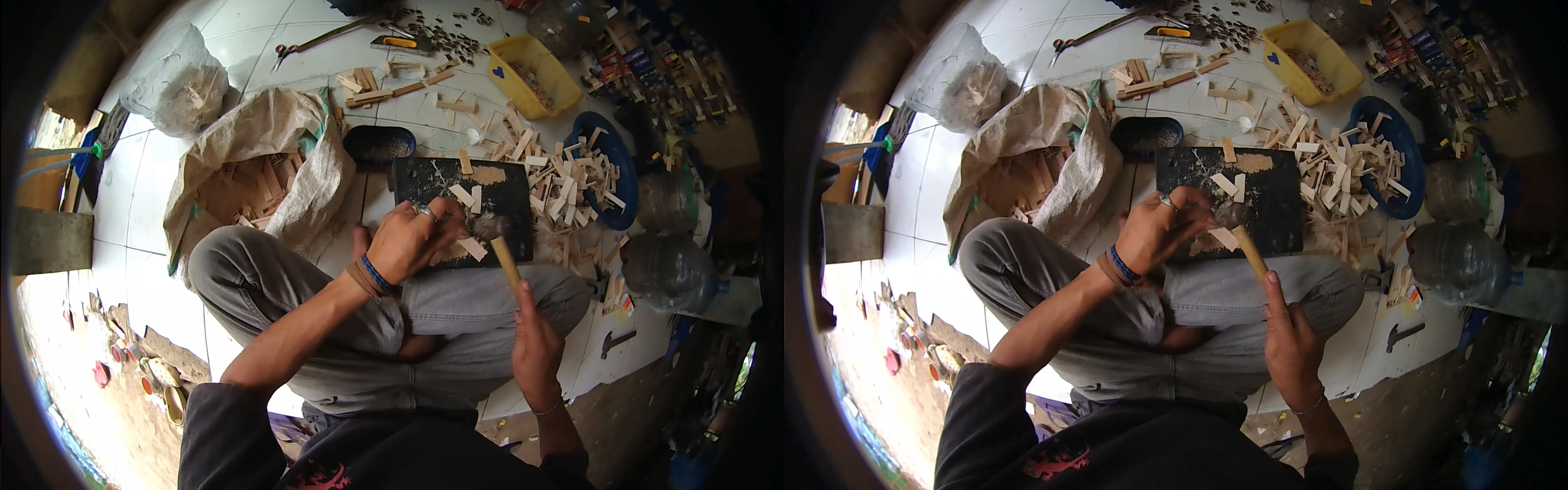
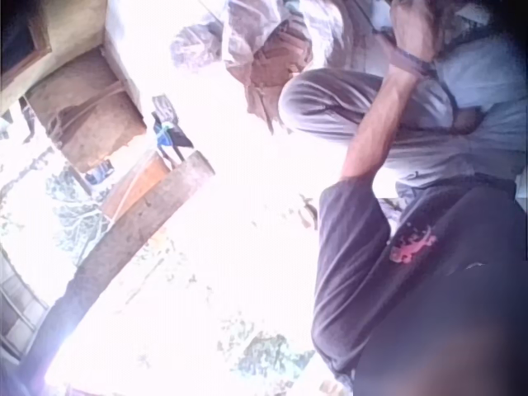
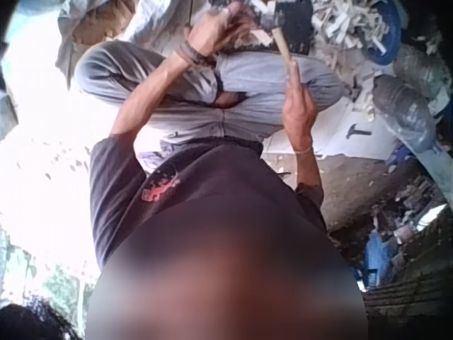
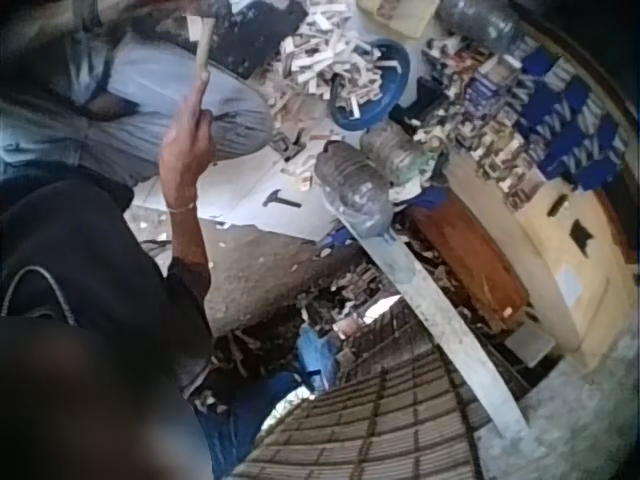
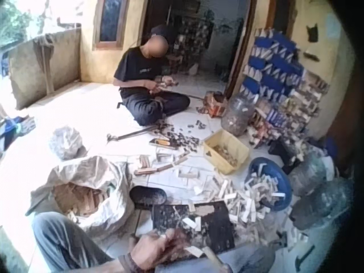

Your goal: The person sits on the floor and repeatedly picks up small wooden pieces from a sack. They place each piece on a black cutting board and use a hammer to split or shape the wood, then set the finished pieces aside. Another person works nearby on a similar task.

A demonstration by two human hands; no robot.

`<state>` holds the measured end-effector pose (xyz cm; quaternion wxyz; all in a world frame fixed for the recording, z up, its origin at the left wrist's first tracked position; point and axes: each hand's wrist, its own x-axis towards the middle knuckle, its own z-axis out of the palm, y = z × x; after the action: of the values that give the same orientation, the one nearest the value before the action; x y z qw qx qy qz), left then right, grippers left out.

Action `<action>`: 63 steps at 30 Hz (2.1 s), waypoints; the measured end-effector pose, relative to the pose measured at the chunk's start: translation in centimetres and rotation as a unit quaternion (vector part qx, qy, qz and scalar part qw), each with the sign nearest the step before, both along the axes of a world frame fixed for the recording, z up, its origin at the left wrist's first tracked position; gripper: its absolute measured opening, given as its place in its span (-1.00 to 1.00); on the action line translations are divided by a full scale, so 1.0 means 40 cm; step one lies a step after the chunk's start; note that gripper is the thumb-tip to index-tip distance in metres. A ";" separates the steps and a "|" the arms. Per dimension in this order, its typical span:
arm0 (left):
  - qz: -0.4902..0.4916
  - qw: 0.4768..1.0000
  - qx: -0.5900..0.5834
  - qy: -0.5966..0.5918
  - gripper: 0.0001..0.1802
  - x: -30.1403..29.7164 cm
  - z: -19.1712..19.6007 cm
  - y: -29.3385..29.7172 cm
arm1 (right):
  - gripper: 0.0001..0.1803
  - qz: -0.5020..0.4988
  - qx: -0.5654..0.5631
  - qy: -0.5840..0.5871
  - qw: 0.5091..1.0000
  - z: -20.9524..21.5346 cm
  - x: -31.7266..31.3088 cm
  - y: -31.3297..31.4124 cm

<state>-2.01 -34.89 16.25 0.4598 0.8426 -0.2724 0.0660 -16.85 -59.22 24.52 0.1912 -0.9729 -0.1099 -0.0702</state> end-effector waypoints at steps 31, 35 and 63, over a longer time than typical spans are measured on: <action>-0.119 0.971 -0.203 0.031 -0.55 0.028 -0.021 0.021 | -0.65 -0.243 0.442 0.262 0.823 -0.105 0.241 0.136; -0.124 0.959 -0.209 0.145 -0.63 0.024 -0.032 0.009 | -0.66 -0.238 0.439 0.264 0.825 -0.103 0.243 0.137; -0.120 0.924 -0.271 0.243 -0.78 0.017 -0.061 -0.008 | -0.52 -0.079 0.189 0.023 0.979 -0.029 0.153 0.048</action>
<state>-1.33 -35.20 13.81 0.7272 0.6369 -0.2232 -0.1253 -10.73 -57.28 23.36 0.3677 -0.9262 -0.0134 -0.0822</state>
